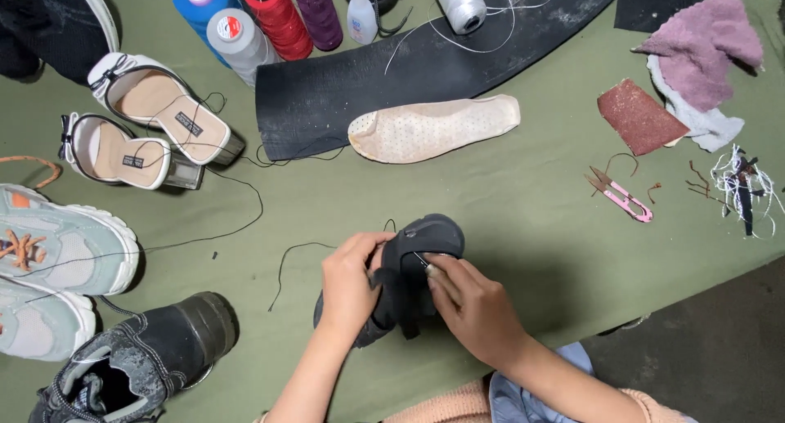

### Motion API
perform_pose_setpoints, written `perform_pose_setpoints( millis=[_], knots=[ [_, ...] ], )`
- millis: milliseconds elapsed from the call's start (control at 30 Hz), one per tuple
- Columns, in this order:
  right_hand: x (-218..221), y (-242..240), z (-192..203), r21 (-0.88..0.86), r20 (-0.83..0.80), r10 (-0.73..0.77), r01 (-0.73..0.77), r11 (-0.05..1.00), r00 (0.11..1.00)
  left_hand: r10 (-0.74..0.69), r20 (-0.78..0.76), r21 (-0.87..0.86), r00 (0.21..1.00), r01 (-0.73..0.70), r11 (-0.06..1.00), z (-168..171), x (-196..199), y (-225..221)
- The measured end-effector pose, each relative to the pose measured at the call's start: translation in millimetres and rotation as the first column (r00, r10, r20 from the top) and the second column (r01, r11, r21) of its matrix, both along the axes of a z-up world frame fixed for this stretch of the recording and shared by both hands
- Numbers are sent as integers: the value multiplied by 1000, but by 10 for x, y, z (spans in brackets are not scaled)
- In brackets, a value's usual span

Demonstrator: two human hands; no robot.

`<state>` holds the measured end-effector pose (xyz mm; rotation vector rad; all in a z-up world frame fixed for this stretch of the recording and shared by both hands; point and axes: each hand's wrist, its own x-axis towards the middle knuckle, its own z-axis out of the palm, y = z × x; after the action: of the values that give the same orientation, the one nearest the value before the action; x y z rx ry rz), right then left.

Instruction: Hand-stitching a strap onto a black sandal using a stitching awl and thread on a repair bench.

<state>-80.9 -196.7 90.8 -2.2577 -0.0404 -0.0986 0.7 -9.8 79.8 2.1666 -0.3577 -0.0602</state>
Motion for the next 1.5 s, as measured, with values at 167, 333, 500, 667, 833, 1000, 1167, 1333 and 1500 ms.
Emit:
perform_pose_setpoints(
  millis=[167,333,500,667,833,1000,1167,1333,1500],
  knots=[
    [21,114,26,-228,-19,8,-12,974,1000,14,-83,-73,996,-20,997,-18,44,20],
    [-65,245,-120,-777,258,121,132,616,959,-24,14,-74,1000,25,997,-181,34,62],
    [34,99,-134,-34,-130,-62,58,998,990,-75,263,10,962,75,997,-352,26,71],
    [113,51,-49,232,-381,-132,233,944,915,-48,212,-18,976,53,998,-278,43,36],
    [-64,204,-176,-661,138,55,50,748,989,-60,224,-36,973,70,997,-250,53,49],
    [115,24,-146,142,-397,-131,202,969,908,-64,263,8,963,64,998,-268,53,37],
    [68,72,-223,166,-270,-130,179,970,954,-61,256,11,965,61,998,-235,52,26],
    [9,182,-237,-733,211,143,60,677,967,-67,262,-5,963,71,997,-249,61,43],
    [280,-43,-131,584,-577,2,411,701,816,-62,265,17,962,59,998,-301,64,-4]
  ],
)
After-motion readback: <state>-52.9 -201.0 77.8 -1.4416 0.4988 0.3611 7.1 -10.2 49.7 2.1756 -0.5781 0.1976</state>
